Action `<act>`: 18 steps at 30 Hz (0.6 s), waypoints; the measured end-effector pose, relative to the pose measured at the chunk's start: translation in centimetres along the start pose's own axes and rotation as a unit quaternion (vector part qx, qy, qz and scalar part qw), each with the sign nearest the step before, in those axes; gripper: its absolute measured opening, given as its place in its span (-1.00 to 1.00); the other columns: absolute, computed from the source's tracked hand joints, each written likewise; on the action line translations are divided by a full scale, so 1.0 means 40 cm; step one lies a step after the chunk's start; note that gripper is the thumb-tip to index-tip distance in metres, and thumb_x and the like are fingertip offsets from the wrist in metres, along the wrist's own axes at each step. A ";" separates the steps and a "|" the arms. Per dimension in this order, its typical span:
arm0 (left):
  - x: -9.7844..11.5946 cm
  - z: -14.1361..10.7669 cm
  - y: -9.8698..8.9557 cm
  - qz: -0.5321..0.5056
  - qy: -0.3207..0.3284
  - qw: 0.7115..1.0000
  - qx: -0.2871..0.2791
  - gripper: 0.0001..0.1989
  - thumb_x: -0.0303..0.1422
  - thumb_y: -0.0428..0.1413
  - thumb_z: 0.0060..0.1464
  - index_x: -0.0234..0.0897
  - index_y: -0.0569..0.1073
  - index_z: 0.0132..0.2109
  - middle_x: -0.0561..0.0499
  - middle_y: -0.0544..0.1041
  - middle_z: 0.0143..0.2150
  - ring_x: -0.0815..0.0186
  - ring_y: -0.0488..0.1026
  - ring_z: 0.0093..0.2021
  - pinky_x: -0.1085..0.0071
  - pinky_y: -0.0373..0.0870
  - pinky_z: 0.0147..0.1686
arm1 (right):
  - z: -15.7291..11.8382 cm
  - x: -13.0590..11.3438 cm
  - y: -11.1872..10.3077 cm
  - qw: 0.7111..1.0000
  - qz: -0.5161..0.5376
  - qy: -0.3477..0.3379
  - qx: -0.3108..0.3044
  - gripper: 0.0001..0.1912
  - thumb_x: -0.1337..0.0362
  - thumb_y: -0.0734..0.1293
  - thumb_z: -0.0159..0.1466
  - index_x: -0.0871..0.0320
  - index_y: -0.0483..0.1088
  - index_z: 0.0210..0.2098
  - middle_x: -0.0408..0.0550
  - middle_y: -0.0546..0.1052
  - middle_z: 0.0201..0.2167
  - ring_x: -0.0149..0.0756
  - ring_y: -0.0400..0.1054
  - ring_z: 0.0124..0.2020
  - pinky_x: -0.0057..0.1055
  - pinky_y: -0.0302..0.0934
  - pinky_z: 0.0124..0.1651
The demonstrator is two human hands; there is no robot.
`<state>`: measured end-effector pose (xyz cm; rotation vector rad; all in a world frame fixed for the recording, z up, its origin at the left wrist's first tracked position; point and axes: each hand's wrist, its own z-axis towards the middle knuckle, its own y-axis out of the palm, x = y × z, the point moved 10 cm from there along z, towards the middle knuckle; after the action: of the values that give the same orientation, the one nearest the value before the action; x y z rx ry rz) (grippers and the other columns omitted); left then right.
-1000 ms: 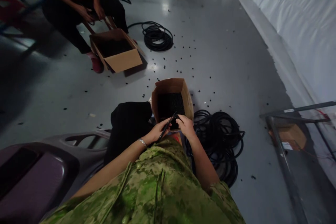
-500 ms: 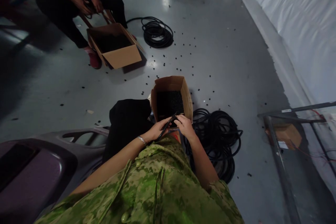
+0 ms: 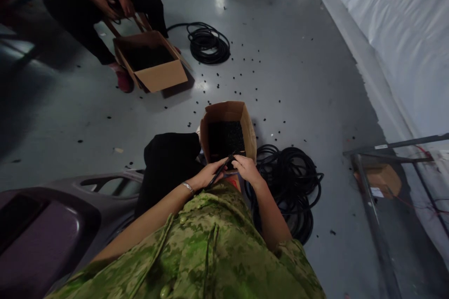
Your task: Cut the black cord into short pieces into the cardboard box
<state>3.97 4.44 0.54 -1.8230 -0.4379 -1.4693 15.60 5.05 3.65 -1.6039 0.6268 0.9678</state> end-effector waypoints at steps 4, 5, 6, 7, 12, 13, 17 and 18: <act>0.003 0.001 -0.001 0.015 -0.003 1.000 0.006 -0.24 -0.52 0.04 0.01 -0.30 0.21 0.40 -0.09 0.59 0.06 0.26 0.54 -0.02 0.37 0.43 0.04 | -0.001 0.012 0.004 1.000 0.002 0.018 0.007 -0.70 0.16 0.16 0.38 0.13 0.35 -0.42 -0.15 0.37 -0.50 -0.33 0.26 -0.40 -0.47 0.12 -0.30; 0.002 0.001 0.000 0.022 -0.007 1.000 0.005 -0.23 -0.53 0.04 0.00 -0.29 0.20 0.40 -0.08 0.59 0.06 0.28 0.55 -0.06 0.39 0.43 0.02 | -0.001 0.014 0.004 1.000 0.000 0.020 0.008 -0.70 0.15 0.16 0.37 0.13 0.36 -0.41 -0.15 0.37 -0.49 -0.33 0.26 -0.40 -0.46 0.11 -0.31; 0.000 0.001 0.001 0.028 -0.012 1.000 0.004 -0.23 -0.53 0.04 -0.01 -0.29 0.20 0.40 -0.08 0.59 0.05 0.28 0.56 -0.09 0.40 0.44 0.00 | -0.001 0.015 0.005 1.000 -0.001 0.020 0.008 -0.70 0.14 0.16 0.37 0.14 0.37 -0.40 -0.15 0.37 -0.49 -0.33 0.26 -0.40 -0.46 0.11 -0.31; -0.003 0.001 0.002 0.035 -0.017 0.999 0.002 -0.22 -0.53 0.04 -0.01 -0.29 0.20 0.40 -0.08 0.59 0.05 0.28 0.56 -0.10 0.40 0.44 -0.02 | 0.000 0.018 0.006 1.000 -0.004 0.020 0.006 -0.70 0.13 0.16 0.37 0.14 0.38 -0.38 -0.15 0.37 -0.48 -0.32 0.26 -0.39 -0.46 0.11 -0.31; -0.019 -0.002 0.012 0.059 -0.028 0.998 -0.016 -0.22 -0.49 0.06 0.00 -0.32 0.17 0.41 -0.12 0.57 0.05 0.22 0.54 -0.07 0.33 0.44 0.00 | 0.003 0.041 0.021 0.999 -0.012 0.033 -0.027 -0.69 0.09 0.19 0.36 0.13 0.40 -0.37 -0.18 0.34 -0.53 -0.34 0.24 -0.43 -0.47 0.11 -0.34; -0.022 -0.003 0.015 0.063 -0.029 0.997 -0.021 -0.22 -0.48 0.06 0.00 -0.33 0.17 0.40 -0.14 0.57 0.05 0.21 0.54 -0.07 0.31 0.43 0.00 | 0.004 0.045 0.025 0.999 -0.007 0.035 -0.036 -0.69 0.09 0.19 0.37 0.14 0.40 -0.37 -0.20 0.33 -0.54 -0.35 0.24 -0.45 -0.48 0.10 -0.35; -0.029 -0.006 0.016 0.054 -0.031 0.998 -0.022 -0.27 -0.44 0.08 0.03 -0.35 0.21 0.37 -0.14 0.58 -0.01 0.20 0.53 -0.12 0.27 0.43 -0.02 | 0.008 0.052 0.038 0.997 0.018 0.039 -0.065 -0.67 0.08 0.19 0.38 0.16 0.42 -0.33 -0.22 0.33 -0.54 -0.39 0.22 -0.46 -0.50 0.10 -0.36; -0.028 -0.006 0.014 0.049 -0.030 0.998 -0.019 -0.28 -0.44 0.08 0.03 -0.34 0.22 0.36 -0.13 0.58 -0.03 0.20 0.52 -0.13 0.28 0.43 -0.03 | 0.010 0.052 0.039 0.997 0.021 0.040 -0.069 -0.67 0.07 0.19 0.38 0.16 0.42 -0.33 -0.22 0.33 -0.54 -0.40 0.21 -0.46 -0.50 0.09 -0.36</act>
<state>3.85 4.07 -0.70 -1.8949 -0.3472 -1.3671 15.34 5.23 1.04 -1.7646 0.6633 0.9989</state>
